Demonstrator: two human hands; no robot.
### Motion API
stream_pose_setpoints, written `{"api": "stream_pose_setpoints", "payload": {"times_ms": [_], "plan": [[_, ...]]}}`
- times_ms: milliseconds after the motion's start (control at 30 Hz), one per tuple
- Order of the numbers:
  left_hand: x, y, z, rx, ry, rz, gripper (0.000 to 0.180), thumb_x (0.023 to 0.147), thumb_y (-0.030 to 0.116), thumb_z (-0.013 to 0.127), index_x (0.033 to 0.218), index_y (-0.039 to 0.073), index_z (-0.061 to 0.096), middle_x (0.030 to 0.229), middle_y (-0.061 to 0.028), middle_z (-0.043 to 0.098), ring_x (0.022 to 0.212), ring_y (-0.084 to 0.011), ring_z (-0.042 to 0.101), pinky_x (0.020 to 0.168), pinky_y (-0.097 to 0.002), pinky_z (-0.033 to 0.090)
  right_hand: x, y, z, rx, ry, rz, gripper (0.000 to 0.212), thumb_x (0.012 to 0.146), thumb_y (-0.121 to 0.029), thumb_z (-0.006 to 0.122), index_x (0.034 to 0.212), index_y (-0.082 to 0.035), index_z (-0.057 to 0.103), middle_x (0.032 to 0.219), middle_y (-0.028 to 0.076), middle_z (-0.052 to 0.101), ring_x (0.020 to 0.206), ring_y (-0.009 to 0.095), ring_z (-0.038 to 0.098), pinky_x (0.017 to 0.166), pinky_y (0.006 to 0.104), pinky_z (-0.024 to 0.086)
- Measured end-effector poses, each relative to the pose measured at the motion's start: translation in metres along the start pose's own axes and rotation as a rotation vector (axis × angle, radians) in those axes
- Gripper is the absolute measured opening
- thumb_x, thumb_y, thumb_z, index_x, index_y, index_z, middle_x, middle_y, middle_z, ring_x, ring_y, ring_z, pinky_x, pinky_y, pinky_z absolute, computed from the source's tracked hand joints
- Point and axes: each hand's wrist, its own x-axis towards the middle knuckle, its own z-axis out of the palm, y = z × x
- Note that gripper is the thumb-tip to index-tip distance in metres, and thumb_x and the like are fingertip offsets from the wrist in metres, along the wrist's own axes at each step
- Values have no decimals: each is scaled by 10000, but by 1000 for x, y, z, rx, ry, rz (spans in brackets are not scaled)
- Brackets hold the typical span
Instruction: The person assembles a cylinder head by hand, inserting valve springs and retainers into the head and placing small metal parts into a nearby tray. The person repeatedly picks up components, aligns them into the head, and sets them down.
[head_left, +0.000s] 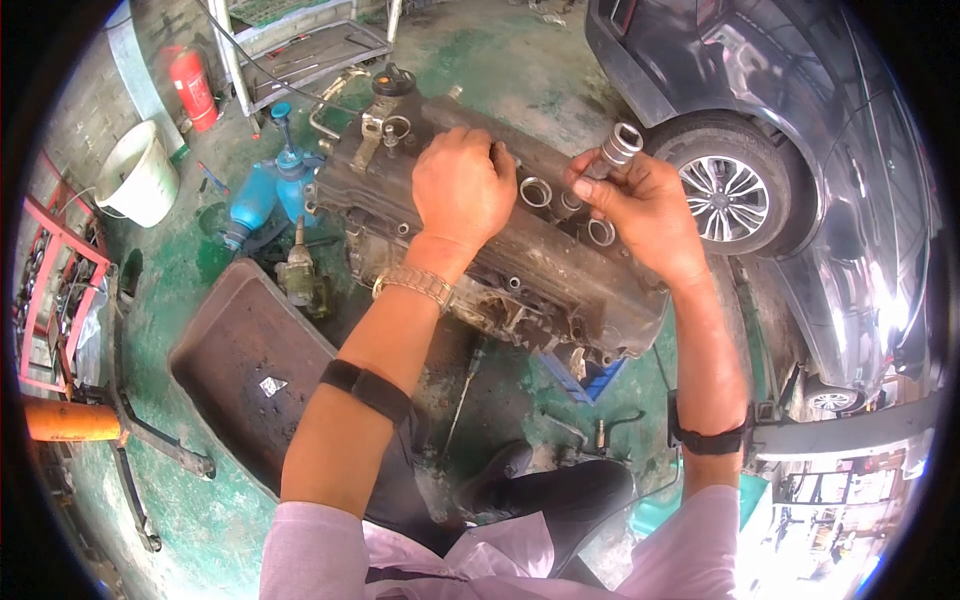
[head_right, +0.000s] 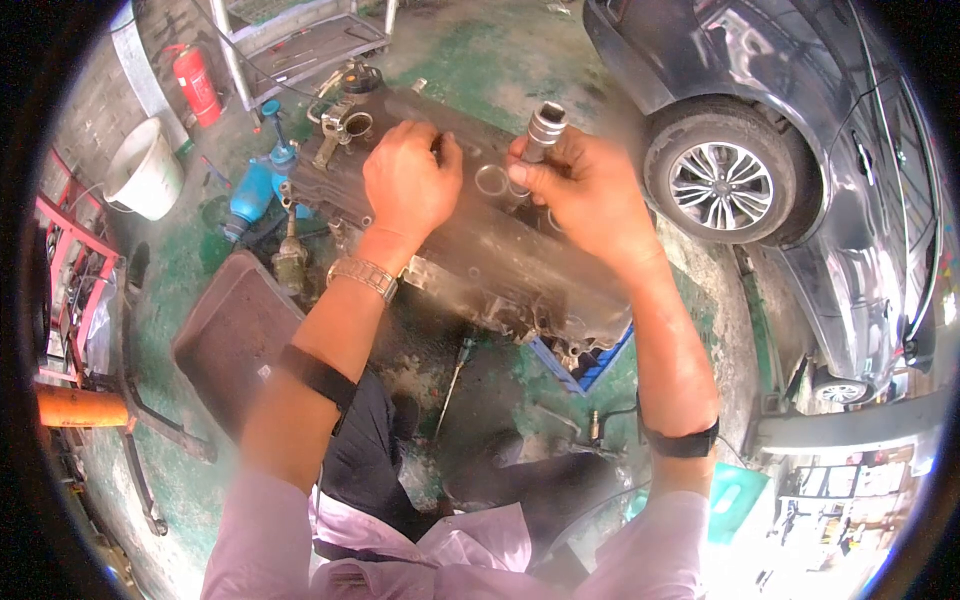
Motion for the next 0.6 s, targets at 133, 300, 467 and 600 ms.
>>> {"api": "stream_pose_setpoints", "payload": {"times_ms": [133, 300, 467, 600], "plan": [[0, 0, -1, 0, -8, -8, 189, 844, 176, 653, 746, 15, 640, 816, -149, 650, 814, -369, 640, 721, -469, 510, 0, 7, 14, -151, 226, -152, 300, 817, -204, 842, 933, 19, 679, 755, 53, 707, 656, 88, 613, 601, 282, 508], [0, 0, -2, -1, -18, -10, 184, 843, 177, 654, 750, 18, 643, 815, -147, 650, 820, -365, 641, 720, -469, 509, 2, 6, 20, -333, 340, -146, 367, 766, -252, 881, 862, 19, 652, 688, 70, 686, 609, 91, 609, 563, 284, 493], [0, -1, 0, 0, -2, -5, 181, 844, 178, 654, 760, 18, 652, 830, -151, 658, 822, -365, 642, 719, -466, 510, 2, 2, 14, -252, 261, -73, 321, 797, -191, 850, 923, 23, 646, 760, 68, 688, 683, 95, 621, 624, 271, 497], [0, -1, 0, -2, -10, -7, 179, 847, 176, 654, 762, 18, 654, 832, -152, 659, 822, -367, 642, 719, -467, 510, 1, -6, 5, -14, 155, -38, 374, 851, -68, 793, 1156, 31, 602, 938, 74, 686, 831, 89, 624, 754, 235, 500]]}}
